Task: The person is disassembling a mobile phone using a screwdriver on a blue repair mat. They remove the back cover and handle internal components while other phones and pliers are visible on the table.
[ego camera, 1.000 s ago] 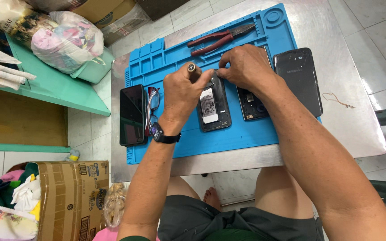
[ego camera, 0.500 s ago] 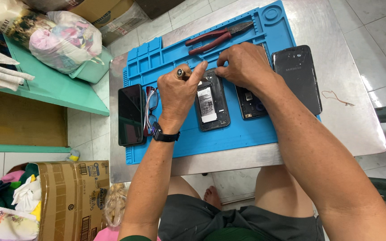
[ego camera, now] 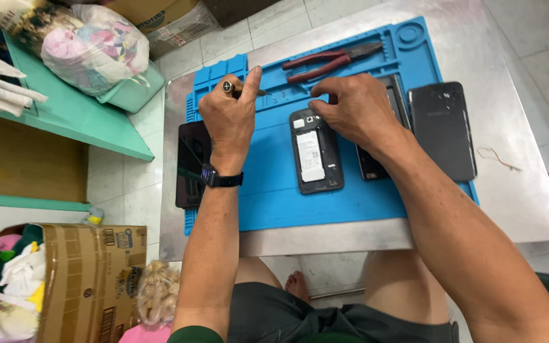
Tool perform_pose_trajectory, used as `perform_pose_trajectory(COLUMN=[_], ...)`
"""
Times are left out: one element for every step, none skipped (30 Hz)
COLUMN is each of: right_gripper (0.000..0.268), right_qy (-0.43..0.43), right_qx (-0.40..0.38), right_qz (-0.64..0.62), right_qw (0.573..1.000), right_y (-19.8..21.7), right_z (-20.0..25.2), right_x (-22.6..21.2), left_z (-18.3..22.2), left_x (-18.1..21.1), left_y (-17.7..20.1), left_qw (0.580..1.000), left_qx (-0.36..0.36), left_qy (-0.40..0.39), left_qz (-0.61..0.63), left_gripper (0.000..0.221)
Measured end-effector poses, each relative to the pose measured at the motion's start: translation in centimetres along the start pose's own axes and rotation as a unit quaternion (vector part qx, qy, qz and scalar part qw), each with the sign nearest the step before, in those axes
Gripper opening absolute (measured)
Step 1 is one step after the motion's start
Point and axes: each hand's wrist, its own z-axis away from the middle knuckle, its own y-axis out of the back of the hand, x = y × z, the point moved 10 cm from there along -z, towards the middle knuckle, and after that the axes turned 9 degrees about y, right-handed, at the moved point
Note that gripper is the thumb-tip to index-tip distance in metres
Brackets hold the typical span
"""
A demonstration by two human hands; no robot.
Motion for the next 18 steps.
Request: perform_pose_trajectory(right_gripper=[0.018, 0.021, 0.021, 0.024, 0.031, 0.031, 0.035, 0.039, 0.039, 0.04, 0.04, 0.04, 0.033, 0.026, 0.026, 0.016, 0.011, 0.011], right_qy=[0.005, 0.01, 0.011, 0.065, 0.121, 0.123, 0.143, 0.163, 0.169, 0.175, 0.182, 0.189, 0.204, 0.22, 0.227, 0.223, 0.218, 0.225], right_qx=[0.002, 0.004, -0.002, -0.002, -0.005, -0.014, -0.025, -0.036, -0.045, -0.052, -0.059, -0.066, -0.051, -0.036, -0.043, -0.036, -0.028, -0.034], right_qz=[-0.005, -0.01, -0.006, 0.047, 0.1, 0.102, 0.134, 0.165, 0.167, 0.182, 0.196, 0.197, 0.2, 0.203, 0.202, 0.2, 0.198, 0.197], right_qw=[1.0, 1.0, 1.0, 0.997, 0.988, 0.987, 0.98, 0.972, 0.97, 0.966, 0.962, 0.96, 0.957, 0.954, 0.952, 0.953, 0.955, 0.954], right_y=[-0.3, -0.7, -1.1, -1.5, -2.0, -3.0, -4.1, -5.2, -5.7, -6.3, -6.9, -7.5, -7.7, -7.9, -8.6, -8.8, -9.0, -9.3], right_z=[-0.2, -0.5, -0.9, -1.5, -1.8, -2.5, -3.3, -4.0, -4.5, -5.0, -5.6, -5.9, -6.2, -6.4, -6.6, -6.8, -6.9, -6.9], right_x=[-0.1, -0.1, -0.4, -1.8, -3.1, -2.9, -3.1, -3.3, -3.7, -4.0, -4.5, -4.6, -5.0, -5.3, -5.2, -4.8, -4.4, -4.6], left_z=[-0.2, -0.5, -0.4, -0.3, -0.1, 0.0, 0.1, 0.1, 0.1, 0.1, 0.1, 0.1, 0.1, 0.1, 0.0, 0.0, 0.0, 0.0], left_x=[-0.8, -1.7, -1.9, -2.0, -2.3, -2.9, -3.0, -3.2, -3.2, -2.9, -2.7, -2.8, -2.7, -2.5, -2.7, -2.5, -2.3, -2.4], left_y=[-0.1, -0.2, -0.3, -0.5, -0.7, -0.9, -0.9, -0.9, -0.6, -0.5, -0.3, -0.1, 0.1, 0.2, 0.3, 0.6, 0.7, 0.9], left_qw=[1.0, 1.0, 1.0, 0.999, 0.997, 0.997, 0.997, 0.997, 0.996, 0.997, 0.997, 0.996, 0.997, 0.997, 0.997, 0.995, 0.994, 0.993], left_qx=[0.008, 0.015, 0.018, 0.02, 0.024, 0.027, 0.037, 0.046, 0.052, 0.051, 0.05, 0.057, 0.061, 0.064, 0.071, 0.086, 0.101, 0.107], left_qy=[0.002, 0.004, 0.011, 0.014, 0.02, 0.029, 0.018, 0.007, 0.015, 0.008, 0.001, 0.009, 0.003, -0.003, 0.004, -0.004, -0.012, -0.006], left_qz=[-0.008, -0.015, -0.012, -0.041, -0.07, -0.067, -0.068, -0.069, -0.067, -0.064, -0.062, -0.063, -0.052, -0.041, -0.042, -0.043, -0.044, -0.045], left_gripper=[0.061, 0.061, 0.061, 0.059, 0.058, 0.058, 0.056, 0.054, 0.054, 0.052, 0.05, 0.05, 0.05, 0.05, 0.05, 0.05, 0.051, 0.051])
